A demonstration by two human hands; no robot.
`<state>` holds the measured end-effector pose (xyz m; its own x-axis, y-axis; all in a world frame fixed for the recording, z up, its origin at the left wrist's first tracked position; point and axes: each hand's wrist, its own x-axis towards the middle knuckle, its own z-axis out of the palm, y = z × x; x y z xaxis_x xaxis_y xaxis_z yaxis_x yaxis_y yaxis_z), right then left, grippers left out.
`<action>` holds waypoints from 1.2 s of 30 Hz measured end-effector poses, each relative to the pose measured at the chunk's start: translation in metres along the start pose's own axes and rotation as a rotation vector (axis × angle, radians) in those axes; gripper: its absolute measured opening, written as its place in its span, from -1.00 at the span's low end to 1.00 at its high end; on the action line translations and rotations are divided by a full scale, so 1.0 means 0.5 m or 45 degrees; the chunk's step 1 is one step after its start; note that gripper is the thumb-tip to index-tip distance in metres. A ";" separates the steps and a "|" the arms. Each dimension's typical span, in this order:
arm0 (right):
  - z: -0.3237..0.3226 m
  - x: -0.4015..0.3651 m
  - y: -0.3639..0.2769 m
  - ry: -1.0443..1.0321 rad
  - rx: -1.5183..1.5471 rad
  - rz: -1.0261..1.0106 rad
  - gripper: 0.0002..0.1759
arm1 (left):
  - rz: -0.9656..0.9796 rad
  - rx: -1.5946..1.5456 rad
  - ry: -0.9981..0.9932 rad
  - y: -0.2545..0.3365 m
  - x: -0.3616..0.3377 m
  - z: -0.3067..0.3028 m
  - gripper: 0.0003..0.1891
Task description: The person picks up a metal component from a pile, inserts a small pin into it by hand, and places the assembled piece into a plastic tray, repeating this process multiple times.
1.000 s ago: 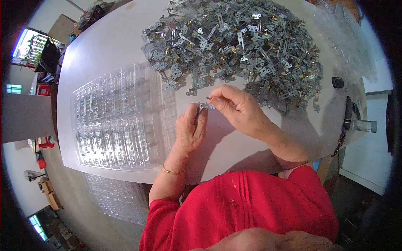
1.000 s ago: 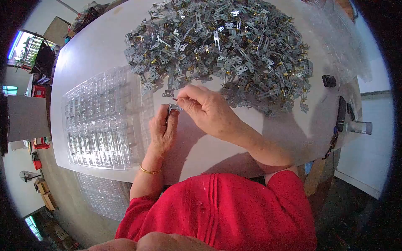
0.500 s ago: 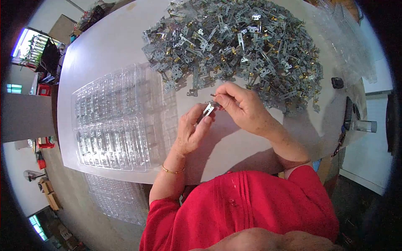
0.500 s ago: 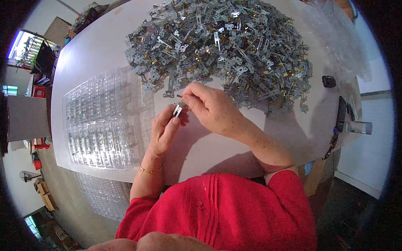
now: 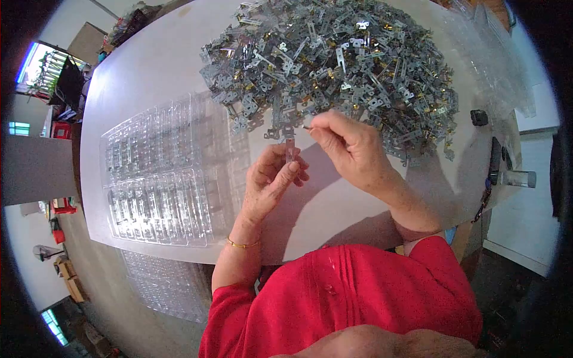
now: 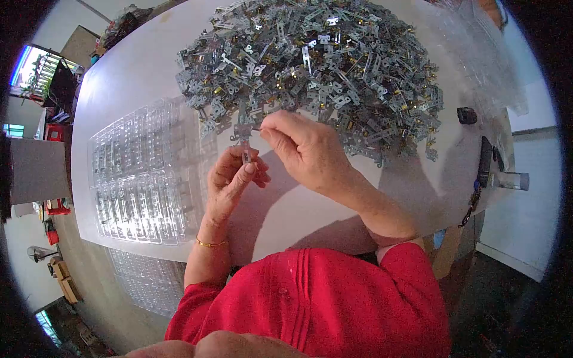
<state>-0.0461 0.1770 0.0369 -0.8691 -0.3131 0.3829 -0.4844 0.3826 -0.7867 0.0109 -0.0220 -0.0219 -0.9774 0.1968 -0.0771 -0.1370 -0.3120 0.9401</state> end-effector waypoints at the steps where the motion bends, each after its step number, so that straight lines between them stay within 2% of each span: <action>1: 0.002 -0.005 -0.005 -0.050 0.002 0.022 -0.88 | 0.003 -0.007 0.030 0.000 0.001 0.000 -0.73; 5: 0.005 -0.017 -0.004 -0.235 -0.103 0.027 -0.87 | 0.024 0.035 0.098 -0.001 0.003 -0.003 -0.73; 14: 0.019 -0.029 0.003 -0.245 -0.213 -0.040 -0.86 | 0.085 0.244 0.176 -0.013 0.003 -0.004 -0.71; 20: 0.015 -0.037 -0.005 -0.409 -0.278 -0.074 -0.90 | 0.067 0.280 0.192 -0.014 0.005 0.007 -0.66; 23: 0.007 -0.026 -0.011 -0.315 -0.248 -0.005 -0.90 | 0.084 0.307 0.167 -0.015 0.005 0.009 -0.61; 26: 0.011 -0.029 0.001 -0.326 -0.274 -0.044 -0.88 | 0.132 0.407 0.152 -0.020 0.005 0.007 -0.56; 28: 0.009 -0.028 -0.003 -0.423 -0.301 -0.088 -0.88 | 0.144 0.445 0.152 -0.018 0.006 0.010 -0.53; 33: 0.004 -0.024 -0.003 -0.457 -0.258 -0.070 -0.90 | 0.213 0.489 0.157 -0.033 0.009 0.000 -0.55; 36: 0.006 -0.026 -0.005 -0.417 -0.269 -0.053 -0.90 | 0.172 0.529 0.153 -0.031 0.005 -0.002 -0.56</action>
<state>-0.0335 0.1774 0.0325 -0.7870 -0.5801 0.2103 -0.5579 0.5235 -0.6439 0.0102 -0.0178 -0.0371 -0.9972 0.0628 0.0405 0.0454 0.0772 0.9960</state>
